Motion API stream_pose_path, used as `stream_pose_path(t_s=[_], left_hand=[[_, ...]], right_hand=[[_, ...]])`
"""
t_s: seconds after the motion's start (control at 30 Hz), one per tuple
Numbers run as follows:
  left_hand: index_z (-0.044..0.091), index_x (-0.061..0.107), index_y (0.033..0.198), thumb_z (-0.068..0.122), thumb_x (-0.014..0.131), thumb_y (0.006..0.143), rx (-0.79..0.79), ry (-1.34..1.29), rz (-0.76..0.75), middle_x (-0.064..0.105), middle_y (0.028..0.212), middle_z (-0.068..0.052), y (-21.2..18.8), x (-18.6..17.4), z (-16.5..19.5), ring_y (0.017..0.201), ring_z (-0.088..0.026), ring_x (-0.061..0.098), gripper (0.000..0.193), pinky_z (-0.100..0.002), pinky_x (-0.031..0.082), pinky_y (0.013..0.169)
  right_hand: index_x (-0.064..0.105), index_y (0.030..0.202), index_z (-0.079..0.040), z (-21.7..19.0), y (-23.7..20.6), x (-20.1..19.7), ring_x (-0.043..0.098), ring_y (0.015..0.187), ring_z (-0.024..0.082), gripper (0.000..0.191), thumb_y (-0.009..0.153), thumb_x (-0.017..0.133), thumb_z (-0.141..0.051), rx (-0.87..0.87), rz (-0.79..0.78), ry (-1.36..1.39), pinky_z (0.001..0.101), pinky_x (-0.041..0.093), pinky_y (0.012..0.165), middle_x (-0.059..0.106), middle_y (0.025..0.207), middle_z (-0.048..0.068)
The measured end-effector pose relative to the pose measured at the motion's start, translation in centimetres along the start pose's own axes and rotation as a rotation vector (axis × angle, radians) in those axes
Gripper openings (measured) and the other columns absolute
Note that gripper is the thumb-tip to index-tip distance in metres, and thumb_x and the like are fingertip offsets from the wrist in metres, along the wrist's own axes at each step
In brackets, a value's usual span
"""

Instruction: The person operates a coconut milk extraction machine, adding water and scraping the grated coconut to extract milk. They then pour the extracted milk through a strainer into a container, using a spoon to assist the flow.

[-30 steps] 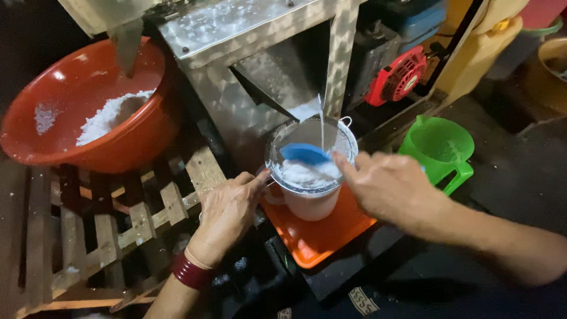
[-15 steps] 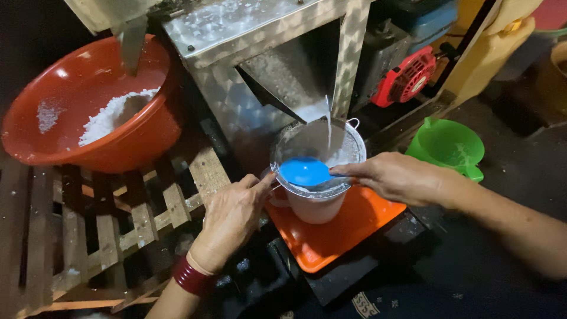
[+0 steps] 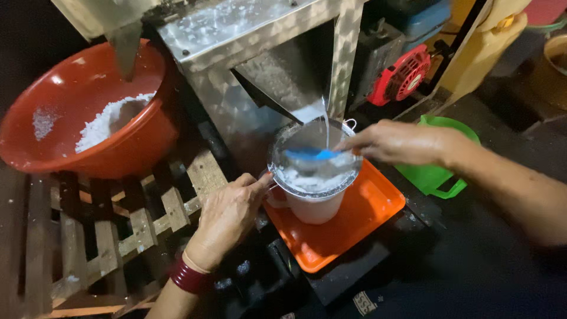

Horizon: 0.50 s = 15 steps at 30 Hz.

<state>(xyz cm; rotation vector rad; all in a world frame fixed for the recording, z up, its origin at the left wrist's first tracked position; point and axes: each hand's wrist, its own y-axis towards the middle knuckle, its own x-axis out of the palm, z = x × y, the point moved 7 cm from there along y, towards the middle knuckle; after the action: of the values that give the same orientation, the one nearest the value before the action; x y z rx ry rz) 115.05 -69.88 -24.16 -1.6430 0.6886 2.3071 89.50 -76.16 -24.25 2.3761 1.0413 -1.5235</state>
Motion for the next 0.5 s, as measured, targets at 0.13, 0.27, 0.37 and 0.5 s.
stream_pose_path(t_s=[0.13,0.27,0.37,0.5], left_hand=[[0.017,0.068,0.128,0.022,0.059,0.095,0.039,0.034,-0.005,0.065,0.086,-0.011,0.1,0.1,0.0,0.074,-0.033,0.067,0.034,-0.047,0.052,0.061],[0.021,0.069,0.126,0.021,0.06,0.093,0.007,-0.006,0.003,0.067,0.088,-0.008,0.1,0.1,-0.2,0.076,-0.032,0.068,0.034,-0.047,0.052,0.062],[0.021,0.068,0.129,0.019,0.061,0.091,0.003,0.009,-0.037,0.066,0.088,-0.008,0.2,0.4,-0.2,0.076,-0.032,0.068,0.039,-0.047,0.052,0.062],[0.019,0.068,0.127,0.019,0.066,0.082,0.023,-0.014,-0.027,0.067,0.089,-0.009,0.4,0.5,-0.2,0.076,-0.034,0.068,0.045,-0.047,0.052,0.06]], right_hand=[[0.05,0.155,-0.022,3.5,0.0,0.1,0.069,0.111,0.028,0.056,0.1,0.051,-0.015,0.044,0.002,0.079,0.0439,0.057,0.092,0.066,0.137,0.012],[0.048,0.155,-0.019,1.0,-0.9,2.3,0.072,0.104,0.027,0.062,0.093,0.049,-0.01,-0.116,-0.042,-0.019,0.0428,0.057,0.092,0.07,0.128,0.015],[0.04,0.156,-0.033,0.7,-2.2,4.1,0.076,0.086,0.03,0.069,0.091,0.05,-0.011,0.269,-0.233,-0.241,0.0441,0.061,0.079,0.074,0.103,0.016],[0.036,0.156,-0.03,-2.9,-2.9,3.9,0.074,0.069,0.034,0.072,0.09,0.05,-0.007,0.229,-0.187,-0.471,0.0492,0.058,0.065,0.07,0.078,0.019]])
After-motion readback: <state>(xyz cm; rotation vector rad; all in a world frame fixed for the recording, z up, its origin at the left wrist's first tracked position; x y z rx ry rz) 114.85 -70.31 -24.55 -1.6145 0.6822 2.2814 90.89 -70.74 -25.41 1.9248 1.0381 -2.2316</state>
